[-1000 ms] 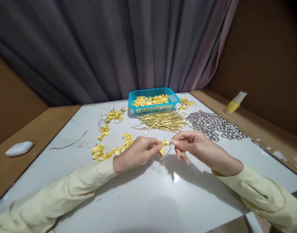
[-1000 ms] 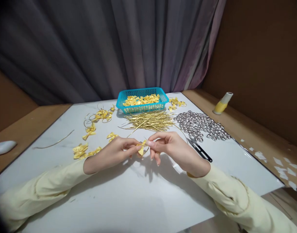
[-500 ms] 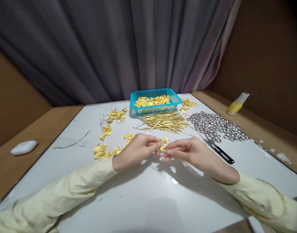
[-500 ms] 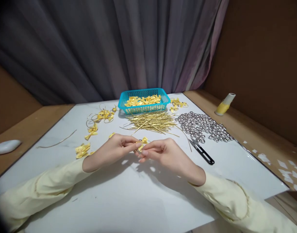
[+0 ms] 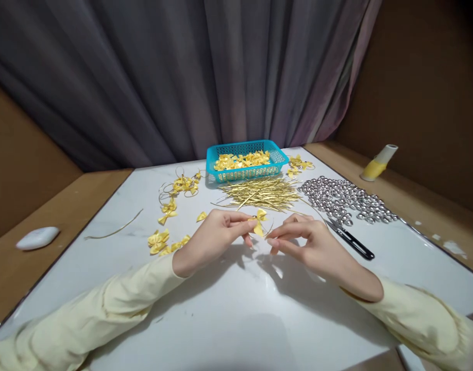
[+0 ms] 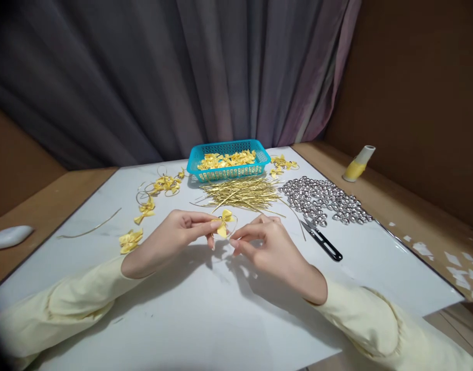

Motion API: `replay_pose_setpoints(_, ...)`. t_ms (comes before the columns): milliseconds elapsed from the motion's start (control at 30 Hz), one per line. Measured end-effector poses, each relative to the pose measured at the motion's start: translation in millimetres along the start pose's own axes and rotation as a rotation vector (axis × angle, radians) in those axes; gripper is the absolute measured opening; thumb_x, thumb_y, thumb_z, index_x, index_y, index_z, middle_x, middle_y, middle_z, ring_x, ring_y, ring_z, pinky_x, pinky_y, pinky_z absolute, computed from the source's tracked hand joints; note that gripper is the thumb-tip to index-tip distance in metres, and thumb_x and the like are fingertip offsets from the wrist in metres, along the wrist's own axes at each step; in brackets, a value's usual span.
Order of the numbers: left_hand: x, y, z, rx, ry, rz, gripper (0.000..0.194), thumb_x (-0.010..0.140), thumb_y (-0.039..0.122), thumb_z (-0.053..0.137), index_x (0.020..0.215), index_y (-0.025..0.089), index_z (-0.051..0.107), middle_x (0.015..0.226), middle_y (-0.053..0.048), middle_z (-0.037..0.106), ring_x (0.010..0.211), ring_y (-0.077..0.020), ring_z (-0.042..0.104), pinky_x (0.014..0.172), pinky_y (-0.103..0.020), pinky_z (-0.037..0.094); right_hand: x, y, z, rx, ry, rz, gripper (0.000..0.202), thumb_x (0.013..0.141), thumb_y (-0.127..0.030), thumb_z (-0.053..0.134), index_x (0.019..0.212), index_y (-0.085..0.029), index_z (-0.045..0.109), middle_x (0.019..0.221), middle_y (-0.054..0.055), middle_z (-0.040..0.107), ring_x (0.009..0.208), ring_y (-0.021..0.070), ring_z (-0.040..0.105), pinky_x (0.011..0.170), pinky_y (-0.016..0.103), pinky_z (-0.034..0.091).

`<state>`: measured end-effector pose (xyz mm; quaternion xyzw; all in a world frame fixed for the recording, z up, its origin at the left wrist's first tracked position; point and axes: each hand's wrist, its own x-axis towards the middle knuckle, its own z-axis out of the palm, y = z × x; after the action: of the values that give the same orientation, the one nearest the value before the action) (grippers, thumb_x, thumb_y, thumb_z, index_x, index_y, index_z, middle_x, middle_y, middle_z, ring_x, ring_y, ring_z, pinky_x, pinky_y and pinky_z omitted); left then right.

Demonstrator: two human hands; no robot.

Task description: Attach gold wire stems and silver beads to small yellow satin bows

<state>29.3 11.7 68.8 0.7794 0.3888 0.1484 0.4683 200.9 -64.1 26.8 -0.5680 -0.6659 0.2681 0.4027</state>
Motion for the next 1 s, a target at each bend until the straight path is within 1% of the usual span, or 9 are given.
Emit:
replay_pose_setpoints(67,0.0,0.9,0.4,0.000,0.005,-0.007,0.030,0.080,0.032,0.052,0.060,0.014,0.064,0.064,-0.002,0.064,0.066,-0.0137,0.055,0.064,-0.024,0.041,-0.4,0.2,0.3,-0.030,-0.009,-0.001,0.016,0.077,-0.026,0.059,0.067,-0.025,0.071,0.074,0.003,0.070,0.073,0.0200,0.056,0.070,0.035,0.042)
replay_pose_setpoints(200,-0.3,0.1,1.2,-0.005,-0.006,-0.014,0.031,0.082,0.031,0.051,0.059,0.015,0.064,0.065,-0.002,0.065,0.067,-0.0136,0.055,0.065,-0.024,0.040,0.3,-0.2,0.1,-0.032,0.004,0.005,0.017,0.077,-0.025,0.059,0.064,-0.024,0.070,0.073,0.004,0.070,0.073,0.0208,0.055,0.071,0.037,0.040)
replay_pose_setpoints(300,0.1,-1.2,1.1,-0.018,-0.015,-0.012,0.030,0.082,0.031,0.053,0.059,0.015,0.065,0.066,-0.001,0.065,0.068,-0.0131,0.055,0.067,-0.023,0.039,1.0,-0.6,-0.4,-0.020,0.007,0.014,0.017,0.075,-0.023,0.059,0.061,-0.023,0.068,0.076,0.005,0.070,0.072,0.0209,0.055,0.068,0.036,0.040)
replay_pose_setpoints(433,1.1,-2.0,0.8,-0.054,-0.025,-0.005,0.030,0.082,0.030,0.053,0.060,0.015,0.065,0.070,-0.002,0.066,0.072,-0.0132,0.055,0.073,-0.023,0.038,0.7,-0.5,-1.1,-0.002,-0.003,0.038,0.018,0.076,-0.022,0.058,0.060,-0.022,0.067,0.080,0.006,0.070,0.076,0.0215,0.055,0.070,0.037,0.040)
replay_pose_setpoints(600,1.2,-1.3,1.5,-0.068,-0.029,-0.019,0.029,0.082,0.030,0.053,0.061,0.015,0.066,0.070,-0.002,0.066,0.071,-0.0128,0.054,0.071,-0.023,0.039,0.5,0.0,-1.4,0.038,0.013,0.060,0.019,0.076,-0.023,0.058,0.059,-0.022,0.065,0.073,0.006,0.069,0.078,0.0224,0.056,0.069,0.036,0.042)
replay_pose_setpoints(767,-0.2,-1.3,3.0,-0.068,-0.005,-0.025,0.030,0.082,0.030,0.052,0.061,0.015,0.066,0.071,-0.003,0.066,0.072,-0.0139,0.055,0.069,-0.023,0.040,1.3,-0.9,-1.4,0.018,0.022,0.072,0.021,0.075,-0.022,0.058,0.055,-0.021,0.064,0.075,0.007,0.069,0.078,0.0221,0.056,0.066,0.035,0.043)
replay_pose_setpoints(1000,-1.7,-1.1,3.8,-0.076,0.002,-0.011,0.031,0.081,0.034,0.052,0.062,0.015,0.066,0.071,-0.003,0.066,0.072,-0.0142,0.055,0.068,-0.023,0.040,0.4,-3.1,-1.2,-0.008,0.052,0.040,0.021,0.076,-0.016,0.057,0.057,-0.020,0.065,0.067,0.004,0.068,0.072,0.0182,0.057,0.063,0.030,0.044)
